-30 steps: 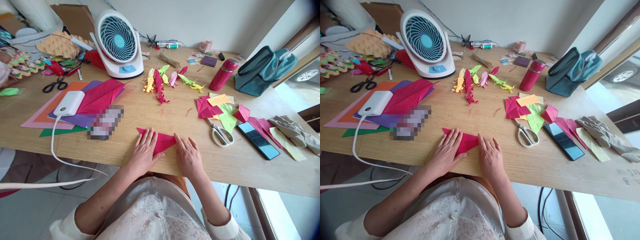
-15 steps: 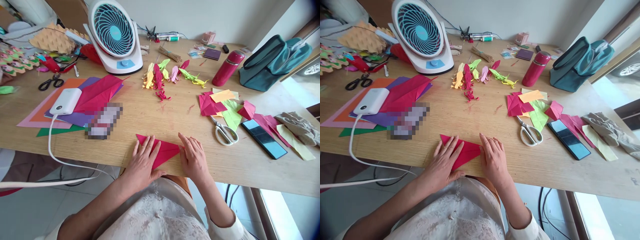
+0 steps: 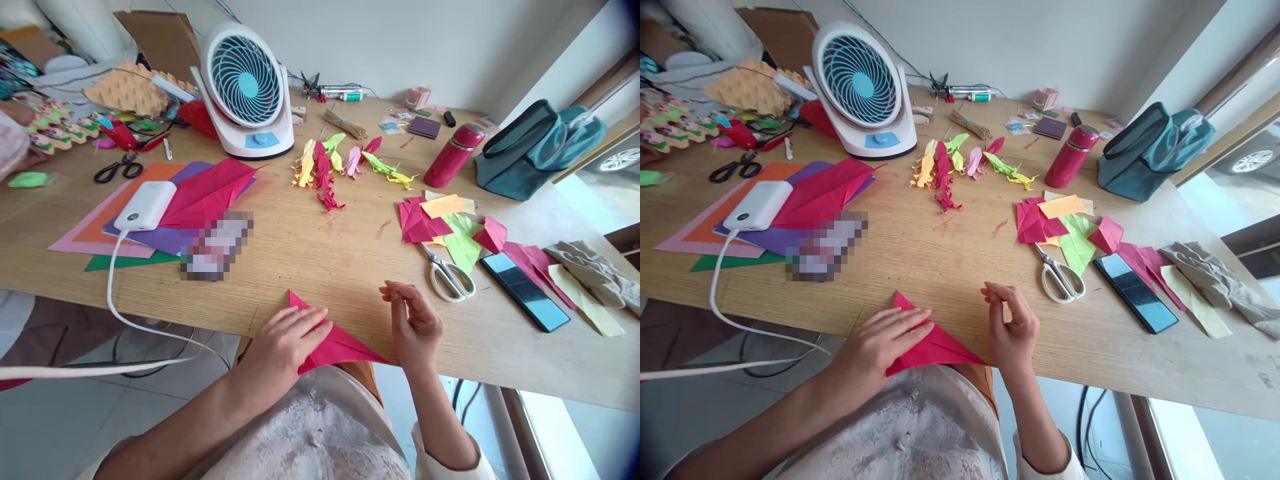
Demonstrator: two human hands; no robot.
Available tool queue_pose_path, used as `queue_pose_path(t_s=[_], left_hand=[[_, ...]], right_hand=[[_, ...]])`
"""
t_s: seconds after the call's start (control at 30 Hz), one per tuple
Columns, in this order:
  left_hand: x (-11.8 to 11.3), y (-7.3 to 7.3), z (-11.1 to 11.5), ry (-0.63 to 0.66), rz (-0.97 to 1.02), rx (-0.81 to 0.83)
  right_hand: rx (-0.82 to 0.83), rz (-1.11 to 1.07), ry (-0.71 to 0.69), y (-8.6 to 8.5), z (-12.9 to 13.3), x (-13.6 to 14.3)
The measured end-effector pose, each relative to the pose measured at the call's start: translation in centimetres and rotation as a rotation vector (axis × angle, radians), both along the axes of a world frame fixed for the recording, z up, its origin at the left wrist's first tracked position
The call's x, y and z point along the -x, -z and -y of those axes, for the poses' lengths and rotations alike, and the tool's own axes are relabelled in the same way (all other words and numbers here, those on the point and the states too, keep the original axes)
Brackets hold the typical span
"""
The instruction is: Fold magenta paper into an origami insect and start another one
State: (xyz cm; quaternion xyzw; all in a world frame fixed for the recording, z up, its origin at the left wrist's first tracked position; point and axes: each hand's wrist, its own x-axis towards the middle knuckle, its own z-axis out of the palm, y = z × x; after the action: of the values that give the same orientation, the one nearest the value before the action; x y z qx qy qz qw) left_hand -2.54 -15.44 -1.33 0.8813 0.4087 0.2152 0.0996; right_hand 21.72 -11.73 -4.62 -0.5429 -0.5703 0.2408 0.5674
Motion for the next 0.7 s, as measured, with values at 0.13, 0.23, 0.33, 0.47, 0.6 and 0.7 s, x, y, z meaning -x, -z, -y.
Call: queue_pose_path(t_s=[0.13, 0.23, 0.33, 0.47, 0.6, 0.7], left_hand=[[-0.1, -1.7, -5.2, -0.246, 0.555, 0.189], [-1.9, -1.4, -10.7, -0.528, 1.212, 0.404], [-3.9, -1.0, -15.6, -0.385, 1.652, 0.760], [-4.9, -1.0, -19.6, -0.327, 1.716, 0.900], [-4.4, -0.1, -21.2, -0.379, 1.738, 0.929], [-4.4, 1.2, -21.4, -0.421, 1.751, 0.963]], right_hand=[[0.221, -0.429, 0.010, -0.4, -1.2, -0.4], [0.332, -0.579, -0.121, -1.7, -2.6, 0.0], [0.379, -0.582, -0.239, -3.4, -5.2, 0.4], [0.362, -0.533, -0.268, -5.2, -10.2, 0.8], [0.284, -0.468, -0.268, -4.8, -14.4, 1.5], [0.276, -0.442, -0.253, -3.0, -15.2, 2.3]])
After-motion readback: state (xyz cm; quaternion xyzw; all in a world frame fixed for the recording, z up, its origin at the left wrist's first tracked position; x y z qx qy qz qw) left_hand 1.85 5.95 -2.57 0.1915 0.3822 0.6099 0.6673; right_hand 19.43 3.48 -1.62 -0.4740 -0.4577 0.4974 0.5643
